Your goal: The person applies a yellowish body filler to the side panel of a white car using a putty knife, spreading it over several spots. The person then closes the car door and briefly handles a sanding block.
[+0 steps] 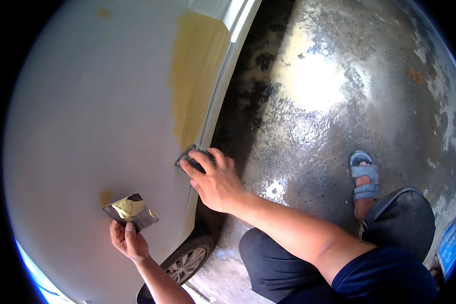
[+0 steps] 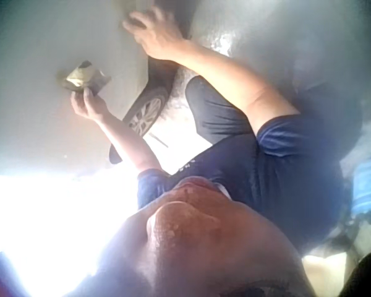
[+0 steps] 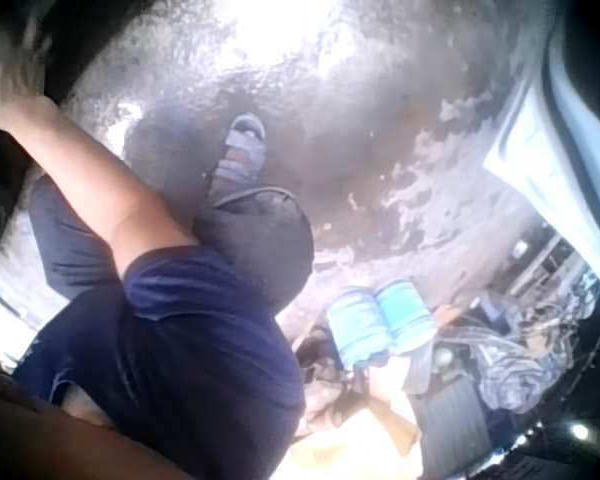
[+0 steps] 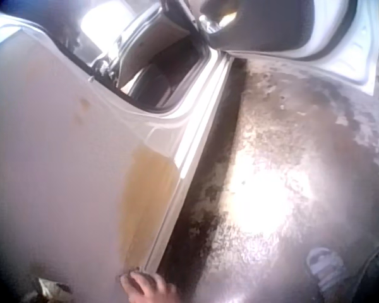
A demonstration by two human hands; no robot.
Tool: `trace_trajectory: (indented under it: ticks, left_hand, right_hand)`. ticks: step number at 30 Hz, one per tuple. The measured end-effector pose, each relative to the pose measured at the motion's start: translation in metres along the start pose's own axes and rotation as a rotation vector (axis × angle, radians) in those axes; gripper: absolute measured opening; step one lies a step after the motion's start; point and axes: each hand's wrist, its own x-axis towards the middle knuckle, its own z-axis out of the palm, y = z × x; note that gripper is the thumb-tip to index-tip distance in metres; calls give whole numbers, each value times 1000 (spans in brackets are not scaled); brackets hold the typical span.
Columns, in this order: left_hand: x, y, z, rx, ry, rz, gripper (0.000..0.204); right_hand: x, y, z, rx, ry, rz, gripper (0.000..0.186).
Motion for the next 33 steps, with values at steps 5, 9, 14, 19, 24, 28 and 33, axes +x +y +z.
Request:
trace_trajectory:
  ticks: [5,9,14,19,24,28,33]
  left_hand:
    - [-8,23,61,-201,95,-76,29]
    - [8,55,130,-414,219,-104,35]
    - [41,78,112,-430,94,49,39]
    - [82,111,6,-339,93,217,44]
    - [104,131,-82,-316,18,228,46]
    - [106,124,-93,-369,-115,221,45]
    - [106,126,-96,-308,-39,204,48]
  right_hand:
    - [6,-5,-47,708,-42,-132,44]
    - [9,-15,-83,1319,-215,-299,44]
    - [28,37,-69,394,61,-403,42]
    - [100,102,-85,38,381,185,52]
    - [166,122,-112,-12,378,221,51]
    - [178,112,-121,-25,329,197,49]
    - [160,98,-104,-25,357,96,47]
